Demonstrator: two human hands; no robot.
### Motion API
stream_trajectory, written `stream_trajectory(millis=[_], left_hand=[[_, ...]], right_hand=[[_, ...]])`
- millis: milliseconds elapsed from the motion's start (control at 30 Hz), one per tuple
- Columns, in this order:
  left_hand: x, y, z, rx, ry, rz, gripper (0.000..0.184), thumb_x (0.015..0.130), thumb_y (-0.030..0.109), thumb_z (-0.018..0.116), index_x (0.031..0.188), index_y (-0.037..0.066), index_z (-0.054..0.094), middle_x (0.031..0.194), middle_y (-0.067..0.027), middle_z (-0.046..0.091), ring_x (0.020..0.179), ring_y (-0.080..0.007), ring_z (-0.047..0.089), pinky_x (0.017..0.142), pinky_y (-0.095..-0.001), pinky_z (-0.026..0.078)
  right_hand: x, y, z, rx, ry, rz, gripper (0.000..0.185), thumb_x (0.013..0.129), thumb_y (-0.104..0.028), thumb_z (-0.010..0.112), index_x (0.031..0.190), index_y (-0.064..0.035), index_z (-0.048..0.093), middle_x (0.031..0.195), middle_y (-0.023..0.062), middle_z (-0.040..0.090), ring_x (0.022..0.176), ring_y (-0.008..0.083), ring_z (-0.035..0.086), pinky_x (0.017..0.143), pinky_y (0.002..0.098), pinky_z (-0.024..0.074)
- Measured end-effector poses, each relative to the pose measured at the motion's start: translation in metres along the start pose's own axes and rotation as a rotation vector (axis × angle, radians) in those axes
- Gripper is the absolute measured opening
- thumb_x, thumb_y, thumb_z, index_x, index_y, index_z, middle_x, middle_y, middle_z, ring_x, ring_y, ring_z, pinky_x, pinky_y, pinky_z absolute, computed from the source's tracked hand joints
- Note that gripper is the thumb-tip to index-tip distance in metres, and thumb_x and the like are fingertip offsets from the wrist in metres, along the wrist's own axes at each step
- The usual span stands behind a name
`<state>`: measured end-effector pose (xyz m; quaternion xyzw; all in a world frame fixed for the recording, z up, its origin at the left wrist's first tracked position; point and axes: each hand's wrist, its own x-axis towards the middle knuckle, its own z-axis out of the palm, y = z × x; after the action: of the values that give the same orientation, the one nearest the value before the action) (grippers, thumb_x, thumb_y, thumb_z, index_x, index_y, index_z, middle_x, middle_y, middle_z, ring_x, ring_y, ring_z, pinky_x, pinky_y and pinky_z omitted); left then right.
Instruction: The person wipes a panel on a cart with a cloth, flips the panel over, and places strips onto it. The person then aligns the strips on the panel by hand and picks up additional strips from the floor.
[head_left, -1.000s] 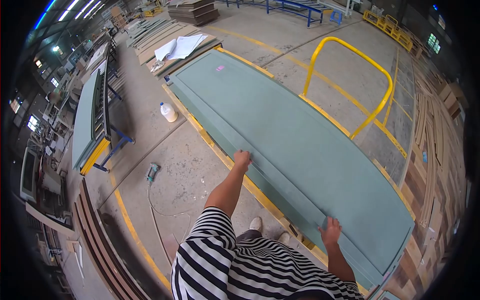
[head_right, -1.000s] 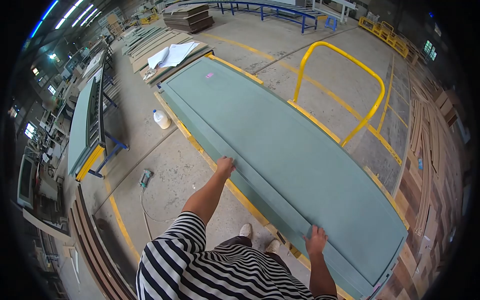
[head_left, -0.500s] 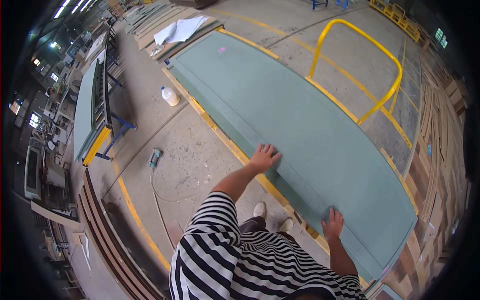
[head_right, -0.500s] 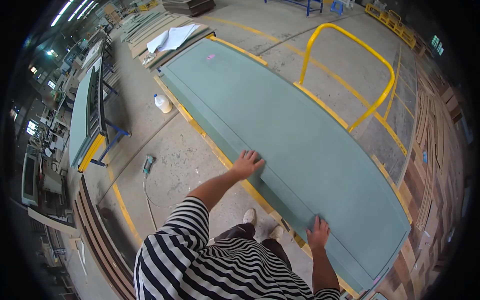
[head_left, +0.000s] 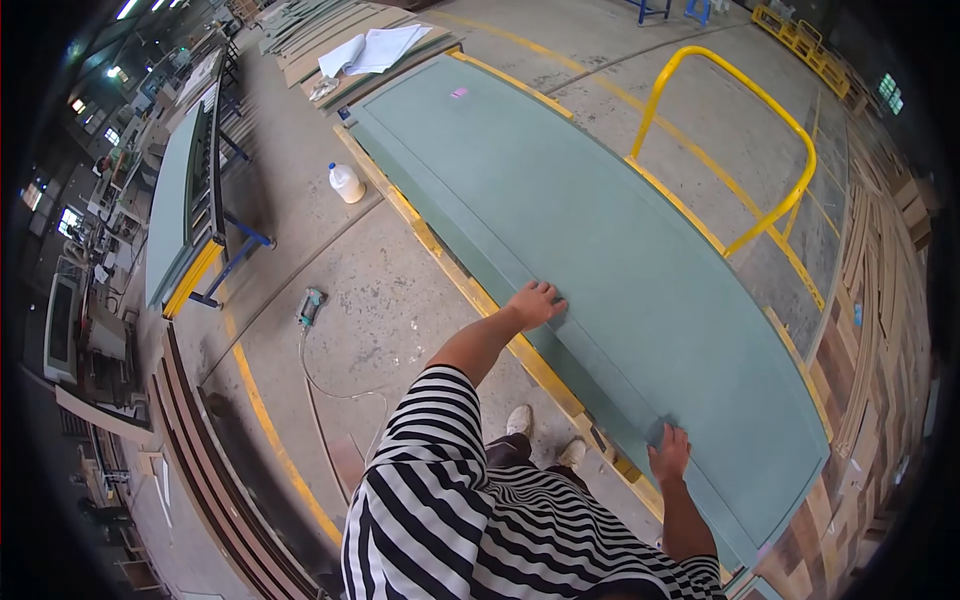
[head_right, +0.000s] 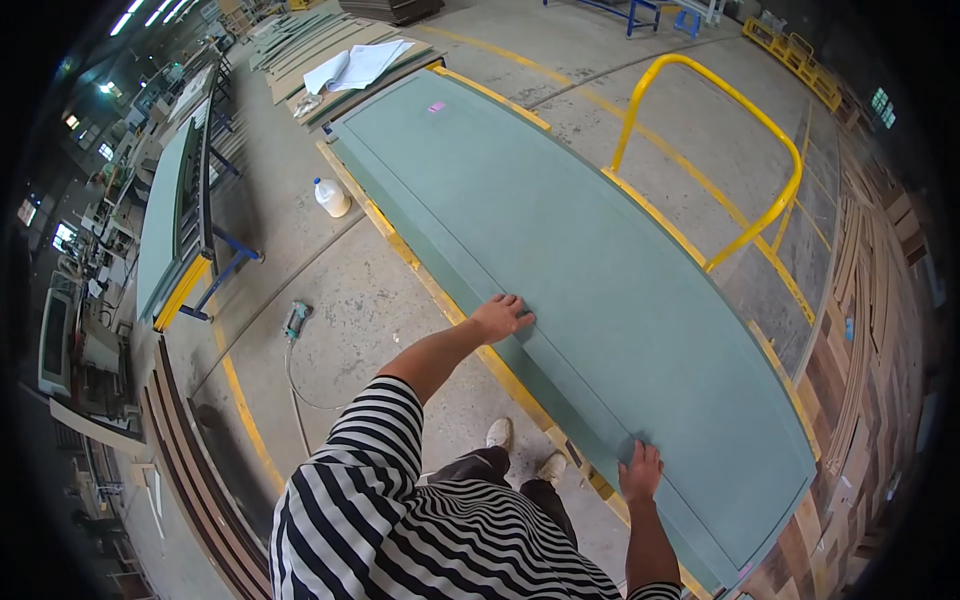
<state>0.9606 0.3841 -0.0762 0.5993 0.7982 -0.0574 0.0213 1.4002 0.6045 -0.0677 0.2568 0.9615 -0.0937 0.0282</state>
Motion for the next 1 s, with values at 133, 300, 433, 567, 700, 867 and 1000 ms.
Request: stream_trajectory(millis=[133,300,433,567,700,867,1000], left_hand=[[0.008,-0.008,-0.011,-0.092,-0.122,0.029,0.042,0.084,0.017,0.057,0.126,0.021,0.053,0.118,-0.0121,0.051,0.116,-0.0297,0.047,0.096,-0.0415,0.042],[0.006,-0.013,-0.009,-0.078,-0.085,0.065,0.036,0.084,0.017,0.057,0.119,0.022,0.056,0.113,-0.0093,0.052,0.112,-0.028,0.049,0.09,-0.0398,0.046],[0.006,-0.017,-0.013,-0.101,-0.114,0.077,0.045,0.076,0.019,0.069,0.119,0.023,0.057,0.115,-0.0089,0.05,0.113,-0.0278,0.048,0.09,-0.0399,0.046],[0.01,-0.018,-0.015,-0.102,-0.146,0.078,0.051,0.074,0.019,0.072,0.122,0.023,0.056,0.116,-0.0089,0.05,0.113,-0.0279,0.048,0.091,-0.0398,0.045],[0.008,-0.015,-0.012,-0.078,-0.152,0.075,0.046,0.077,0.02,0.068,0.121,0.023,0.057,0.117,-0.0087,0.049,0.114,-0.0285,0.047,0.092,-0.0413,0.044],[0.002,-0.023,0.022,-0.144,0.242,0.179,0.027,0.083,0.016,0.057,0.11,0.015,0.059,0.102,-0.0138,0.059,0.103,-0.0338,0.055,0.09,-0.0474,0.044],[-0.002,-0.035,0.046,-0.151,0.202,0.235,0.035,0.082,0.015,0.057,0.117,0.011,0.058,0.11,-0.0158,0.059,0.107,-0.0352,0.053,0.091,-0.0505,0.041]], right_hand=[[0.002,0.005,0.003,0.046,-0.016,0.0,0.068,0.063,-0.021,0.082,0.122,-0.0064,0.051,0.112,0.0118,0.05,0.111,0.032,0.047,0.09,0.0465,0.0405],[0.001,0.005,0.006,0.039,0.018,0.001,0.068,0.061,-0.02,0.083,0.12,-0.006,0.054,0.111,0.0121,0.052,0.109,0.0317,0.049,0.089,0.0447,0.0414],[0.001,-0.002,0.001,0.032,0.025,-0.001,0.066,0.062,-0.019,0.082,0.12,-0.006,0.054,0.111,0.0121,0.052,0.108,0.0316,0.049,0.089,0.0448,0.0416],[0.003,-0.002,-0.001,0.046,0.001,0.0,0.065,0.063,-0.018,0.082,0.12,-0.0064,0.053,0.112,0.0123,0.053,0.11,0.0313,0.049,0.089,0.045,0.0415],[0.001,-0.004,0.003,0.043,0.011,0.024,0.068,0.064,-0.018,0.081,0.124,-0.0066,0.051,0.114,0.0128,0.052,0.112,0.0318,0.049,0.09,0.0449,0.0411],[-0.004,0.005,0.023,0.0,0.078,-0.02,0.067,0.067,-0.019,0.078,0.127,-0.007,0.05,0.121,0.0165,0.052,0.116,0.035,0.048,0.096,0.0484,0.0393],[0.0,0.009,0.034,0.116,0.147,-0.094,0.061,0.071,-0.019,0.07,0.126,-0.0059,0.049,0.121,0.0176,0.054,0.113,0.0365,0.051,0.095,0.0475,0.0425]])
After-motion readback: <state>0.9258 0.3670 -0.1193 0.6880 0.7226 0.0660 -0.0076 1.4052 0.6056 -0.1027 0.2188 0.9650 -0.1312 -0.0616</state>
